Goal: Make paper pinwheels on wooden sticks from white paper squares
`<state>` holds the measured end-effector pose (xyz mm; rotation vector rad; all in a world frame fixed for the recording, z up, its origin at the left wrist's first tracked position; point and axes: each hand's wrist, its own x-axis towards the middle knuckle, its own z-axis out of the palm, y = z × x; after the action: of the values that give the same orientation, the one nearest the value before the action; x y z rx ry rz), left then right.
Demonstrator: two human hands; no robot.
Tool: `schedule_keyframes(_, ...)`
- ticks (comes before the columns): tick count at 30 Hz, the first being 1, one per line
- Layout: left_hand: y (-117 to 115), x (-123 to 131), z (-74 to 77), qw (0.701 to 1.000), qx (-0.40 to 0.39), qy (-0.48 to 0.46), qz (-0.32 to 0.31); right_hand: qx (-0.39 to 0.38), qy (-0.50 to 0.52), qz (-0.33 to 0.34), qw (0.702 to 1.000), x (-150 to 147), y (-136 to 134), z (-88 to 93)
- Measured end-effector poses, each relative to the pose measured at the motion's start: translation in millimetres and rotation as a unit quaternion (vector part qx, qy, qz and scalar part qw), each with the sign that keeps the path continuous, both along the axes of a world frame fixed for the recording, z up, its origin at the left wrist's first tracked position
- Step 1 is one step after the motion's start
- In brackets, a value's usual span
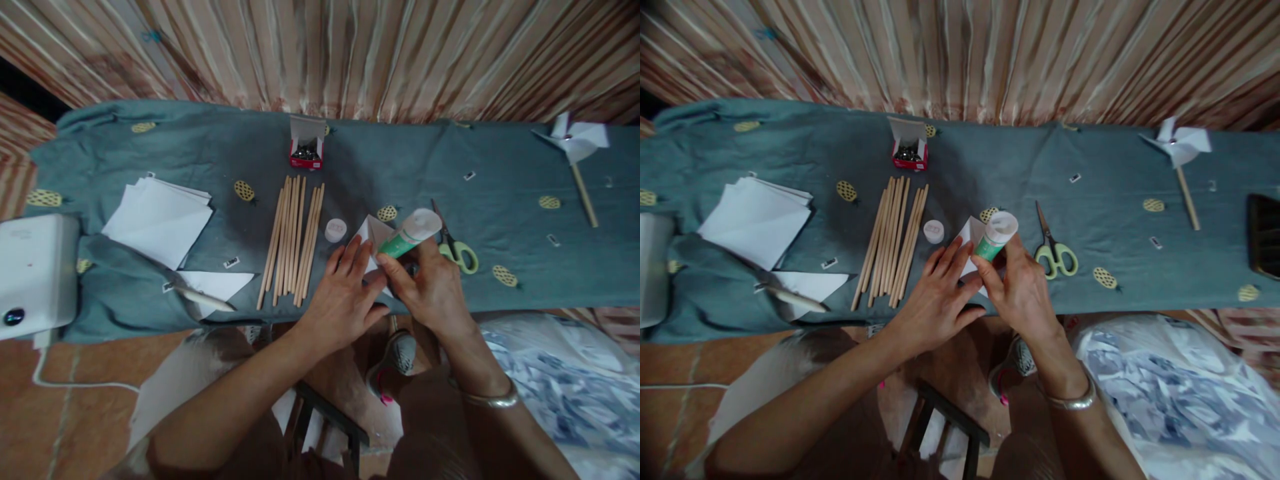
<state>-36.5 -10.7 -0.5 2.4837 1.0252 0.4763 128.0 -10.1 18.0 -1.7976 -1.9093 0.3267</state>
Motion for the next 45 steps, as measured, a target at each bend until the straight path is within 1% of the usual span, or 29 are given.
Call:
schedule_keyframes(20, 0, 0, -0.3, 1.0, -0.009, 0.002, 0.001, 0.013, 0.008, -0.014, 1.0, 9, 2, -5.1)
schedule_keyframes(29, 0, -1, 0.7, 1.0, -0.012, 0.001, 0.0, 0.015, 0.023, -0.01, 1.0, 6, 8, -6.6)
schedule_keyframes(37, 1, 0, 1.5, 1.0, -0.016, -0.001, 0.004, 0.015, 0.019, -0.011, 1.0, 3, 11, -4.3)
schedule_keyframes(45, 1, 0, 1.2, 1.0, -0.019, -0.004, 0.005, 0.018, 0.009, -0.017, 1.0, 1, 11, -6.1)
